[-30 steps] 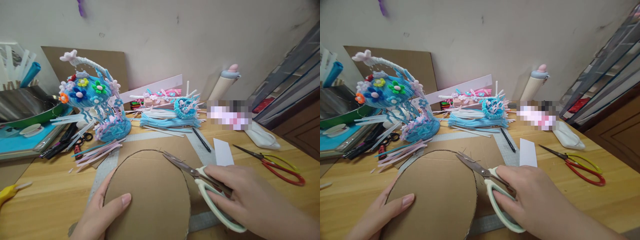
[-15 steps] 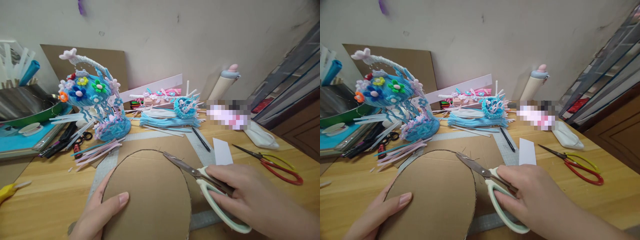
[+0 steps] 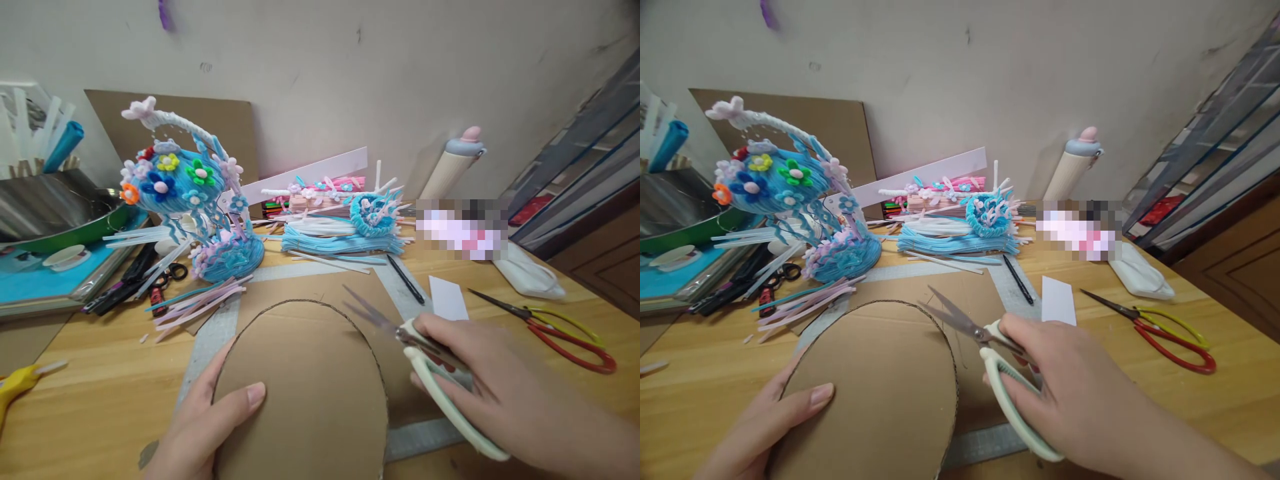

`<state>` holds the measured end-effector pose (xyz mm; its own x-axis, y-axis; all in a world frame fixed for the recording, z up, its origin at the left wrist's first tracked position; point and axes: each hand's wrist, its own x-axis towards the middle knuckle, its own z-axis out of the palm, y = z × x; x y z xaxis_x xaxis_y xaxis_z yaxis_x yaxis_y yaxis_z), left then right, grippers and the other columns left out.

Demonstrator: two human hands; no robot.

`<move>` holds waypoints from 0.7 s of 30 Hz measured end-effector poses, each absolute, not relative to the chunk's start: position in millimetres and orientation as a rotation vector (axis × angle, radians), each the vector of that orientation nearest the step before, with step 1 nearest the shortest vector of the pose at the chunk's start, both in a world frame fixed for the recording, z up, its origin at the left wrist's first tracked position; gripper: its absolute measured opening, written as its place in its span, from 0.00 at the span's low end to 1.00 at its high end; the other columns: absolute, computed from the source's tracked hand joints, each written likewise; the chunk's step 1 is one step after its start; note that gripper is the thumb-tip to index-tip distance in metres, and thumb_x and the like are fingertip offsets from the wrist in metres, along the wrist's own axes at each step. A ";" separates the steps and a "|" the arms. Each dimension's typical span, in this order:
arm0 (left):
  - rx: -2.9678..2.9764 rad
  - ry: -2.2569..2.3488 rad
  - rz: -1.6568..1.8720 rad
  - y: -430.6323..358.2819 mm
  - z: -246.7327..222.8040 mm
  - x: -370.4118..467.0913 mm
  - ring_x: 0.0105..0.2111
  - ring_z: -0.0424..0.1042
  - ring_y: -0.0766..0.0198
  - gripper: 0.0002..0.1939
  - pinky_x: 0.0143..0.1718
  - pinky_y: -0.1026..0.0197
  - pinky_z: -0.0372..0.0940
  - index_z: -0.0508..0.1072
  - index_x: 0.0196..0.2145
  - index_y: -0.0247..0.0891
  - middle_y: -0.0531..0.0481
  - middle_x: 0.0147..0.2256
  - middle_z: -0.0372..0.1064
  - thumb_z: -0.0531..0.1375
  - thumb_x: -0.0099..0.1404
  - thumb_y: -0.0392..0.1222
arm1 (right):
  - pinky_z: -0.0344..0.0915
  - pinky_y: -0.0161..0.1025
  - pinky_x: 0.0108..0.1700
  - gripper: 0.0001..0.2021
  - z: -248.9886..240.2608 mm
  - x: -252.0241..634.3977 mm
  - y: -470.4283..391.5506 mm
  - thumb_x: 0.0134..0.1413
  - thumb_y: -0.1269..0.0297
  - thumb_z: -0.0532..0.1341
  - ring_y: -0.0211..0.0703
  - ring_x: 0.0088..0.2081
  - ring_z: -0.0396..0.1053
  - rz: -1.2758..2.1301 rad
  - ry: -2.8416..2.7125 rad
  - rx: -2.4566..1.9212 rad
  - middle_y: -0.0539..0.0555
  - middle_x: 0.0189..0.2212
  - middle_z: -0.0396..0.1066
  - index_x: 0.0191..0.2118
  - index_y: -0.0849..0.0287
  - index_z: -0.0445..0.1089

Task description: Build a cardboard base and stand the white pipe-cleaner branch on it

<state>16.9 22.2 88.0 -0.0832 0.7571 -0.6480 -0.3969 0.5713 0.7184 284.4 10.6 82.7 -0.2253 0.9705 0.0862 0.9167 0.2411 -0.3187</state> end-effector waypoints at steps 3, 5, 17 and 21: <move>0.371 1.376 0.930 23.8 90.9 16.2 0.34 0.76 0.38 0.50 0.26 0.49 0.72 0.61 0.57 0.43 0.42 0.35 0.78 0.72 0.34 0.34 | 0.50 0.35 0.25 0.08 88.4 276.3 10.6 0.52 0.63 0.58 0.41 0.23 0.62 0.336 -2.428 -1.804 0.48 0.20 0.66 0.25 0.55 0.59; 0.366 1.393 0.911 24.0 91.8 16.3 0.35 0.76 0.37 0.52 0.26 0.48 0.73 0.60 0.57 0.44 0.42 0.35 0.78 0.72 0.33 0.33 | 0.49 0.36 0.25 0.08 89.6 272.7 11.2 0.51 0.63 0.58 0.42 0.23 0.62 0.293 -2.446 -1.826 0.49 0.20 0.66 0.25 0.55 0.59; 0.310 1.320 0.985 18.1 88.0 15.6 0.36 0.76 0.37 0.52 0.32 0.46 0.73 0.61 0.57 0.45 0.42 0.37 0.78 0.73 0.33 0.38 | 0.47 0.36 0.26 0.09 87.9 278.8 11.9 0.54 0.62 0.57 0.42 0.24 0.62 0.260 -2.518 -1.761 0.48 0.20 0.65 0.25 0.55 0.59; 0.320 1.327 0.994 17.3 87.7 14.4 0.37 0.75 0.37 0.52 0.34 0.46 0.72 0.61 0.57 0.46 0.43 0.37 0.78 0.73 0.33 0.37 | 0.46 0.36 0.26 0.09 90.7 278.7 13.2 0.52 0.62 0.57 0.43 0.23 0.61 0.162 -2.527 -1.716 0.48 0.19 0.64 0.24 0.55 0.59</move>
